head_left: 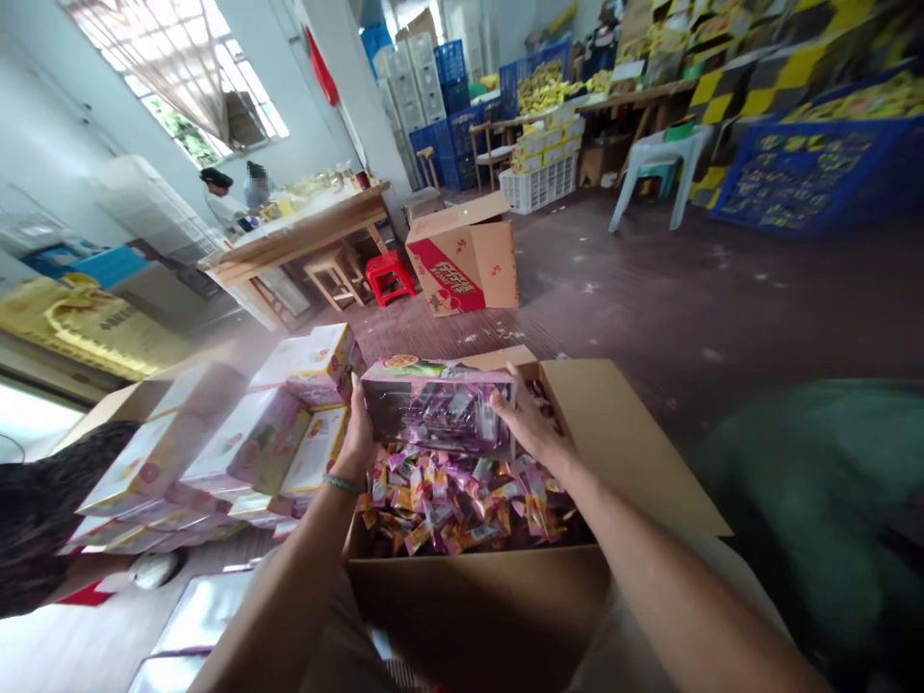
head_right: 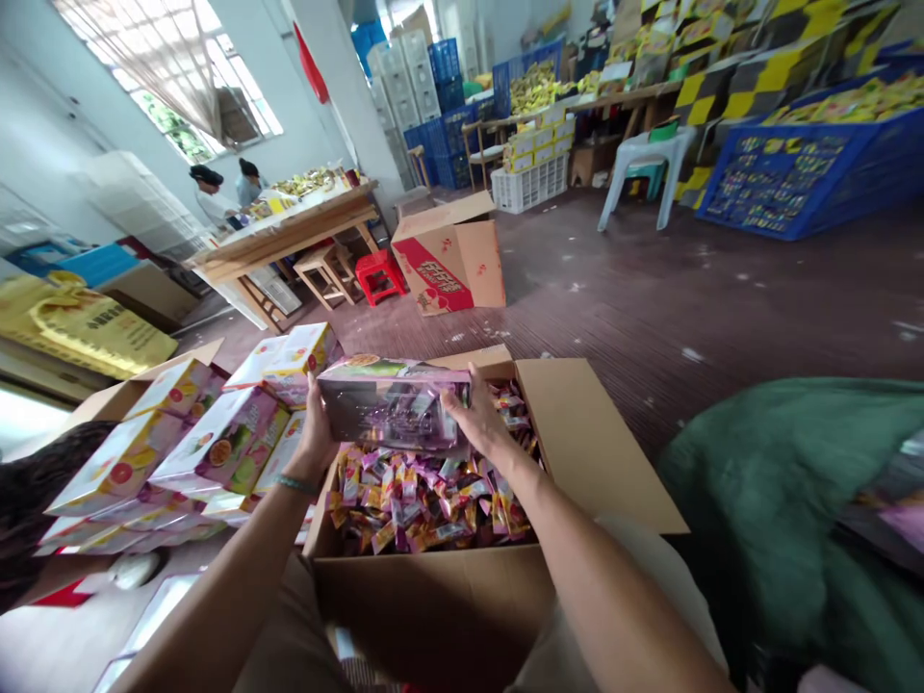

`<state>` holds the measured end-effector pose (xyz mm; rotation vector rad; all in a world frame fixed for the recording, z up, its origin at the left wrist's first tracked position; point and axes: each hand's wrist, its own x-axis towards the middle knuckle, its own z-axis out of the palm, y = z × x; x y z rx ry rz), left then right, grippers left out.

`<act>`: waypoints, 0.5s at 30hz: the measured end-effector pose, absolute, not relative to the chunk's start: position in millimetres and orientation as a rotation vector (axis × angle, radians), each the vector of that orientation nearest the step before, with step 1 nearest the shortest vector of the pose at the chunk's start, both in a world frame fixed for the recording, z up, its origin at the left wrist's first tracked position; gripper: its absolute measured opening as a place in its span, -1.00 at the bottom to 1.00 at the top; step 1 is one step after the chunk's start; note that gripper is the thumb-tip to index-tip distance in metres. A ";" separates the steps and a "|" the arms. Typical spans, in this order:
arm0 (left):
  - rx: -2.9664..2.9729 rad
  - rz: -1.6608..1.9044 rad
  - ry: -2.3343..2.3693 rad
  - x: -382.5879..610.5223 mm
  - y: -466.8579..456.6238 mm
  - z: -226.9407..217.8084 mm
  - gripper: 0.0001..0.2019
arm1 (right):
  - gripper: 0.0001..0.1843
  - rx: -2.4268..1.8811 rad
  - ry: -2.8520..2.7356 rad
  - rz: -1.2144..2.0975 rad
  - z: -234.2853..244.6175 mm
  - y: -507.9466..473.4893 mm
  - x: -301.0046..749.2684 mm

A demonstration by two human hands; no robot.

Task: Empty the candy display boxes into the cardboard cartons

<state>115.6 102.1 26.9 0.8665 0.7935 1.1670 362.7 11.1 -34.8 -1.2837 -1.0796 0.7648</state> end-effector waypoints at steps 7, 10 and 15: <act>0.945 1.284 0.733 129.0 84.4 34.5 -0.33 | 0.25 -1.114 -1.134 0.523 -4.5 -12.8 362.8; 0.980 1.304 0.675 132.4 78.4 42.9 -0.37 | 0.21 -1.073 -1.116 0.570 -2.0 -18.7 367.3; 0.941 1.139 0.642 127.7 89.6 39.7 -0.21 | 0.13 -1.096 -0.984 0.555 -6.2 -17.8 380.7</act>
